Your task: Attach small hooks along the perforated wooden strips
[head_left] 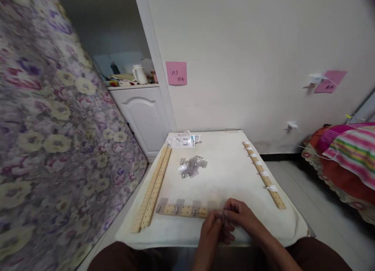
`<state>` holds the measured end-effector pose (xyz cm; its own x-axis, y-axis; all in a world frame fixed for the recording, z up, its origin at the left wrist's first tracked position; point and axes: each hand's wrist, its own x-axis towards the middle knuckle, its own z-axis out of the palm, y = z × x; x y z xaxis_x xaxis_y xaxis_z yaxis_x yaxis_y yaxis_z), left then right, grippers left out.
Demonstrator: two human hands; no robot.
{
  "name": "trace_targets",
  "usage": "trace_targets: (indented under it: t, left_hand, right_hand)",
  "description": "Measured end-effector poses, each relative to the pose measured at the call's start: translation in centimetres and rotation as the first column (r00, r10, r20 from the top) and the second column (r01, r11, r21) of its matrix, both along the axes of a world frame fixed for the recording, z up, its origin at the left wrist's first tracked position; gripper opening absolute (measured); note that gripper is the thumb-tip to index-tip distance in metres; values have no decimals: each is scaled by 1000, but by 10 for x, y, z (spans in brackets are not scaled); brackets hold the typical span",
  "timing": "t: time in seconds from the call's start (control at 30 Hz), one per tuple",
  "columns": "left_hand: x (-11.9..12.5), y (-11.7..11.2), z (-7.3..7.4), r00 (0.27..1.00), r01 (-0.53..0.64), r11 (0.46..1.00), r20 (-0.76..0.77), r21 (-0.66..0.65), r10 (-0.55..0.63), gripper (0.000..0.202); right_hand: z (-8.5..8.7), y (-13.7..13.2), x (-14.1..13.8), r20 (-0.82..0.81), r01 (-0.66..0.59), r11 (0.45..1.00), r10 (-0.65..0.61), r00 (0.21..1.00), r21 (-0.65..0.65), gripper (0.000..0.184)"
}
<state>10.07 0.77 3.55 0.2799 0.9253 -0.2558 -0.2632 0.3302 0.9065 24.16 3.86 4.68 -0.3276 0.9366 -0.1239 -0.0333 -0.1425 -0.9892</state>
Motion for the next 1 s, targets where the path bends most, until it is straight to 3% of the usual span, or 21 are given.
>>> trace_targets:
  t: [0.17, 0.27, 0.37, 0.5, 0.7, 1.0]
  left_hand:
    - [7, -6, -15, 994, 27, 999, -111, 41, -22, 34]
    - [7, -12, -21, 951, 34, 984, -308, 176, 22, 29]
    - [5, -16, -25, 854, 106, 910, -505, 401, 123, 21]
    - [4, -17, -35, 801, 256, 771, -574, 583, 168, 29]
    - [4, -16, -45, 748, 317, 720, -629, 618, 211, 38]
    - [5, -14, -54, 730, 299, 753, -649, 586, 215, 34]
  right_hand:
    - [-5, 9, 18, 85, 39, 999, -42, 995, 28, 26]
    - [-15, 21, 33, 137, 42, 995, -54, 989, 89, 17]
    - [-25, 31, 43, 179, 2, 994, -21, 984, 105, 10]
    - [-32, 37, 46, 244, -70, 995, 50, 969, 74, 7]
    - [-32, 38, 41, 305, -142, 986, 108, 946, 91, 7]
    - [-38, 42, 40, 414, -99, 984, 28, 910, 150, 5]
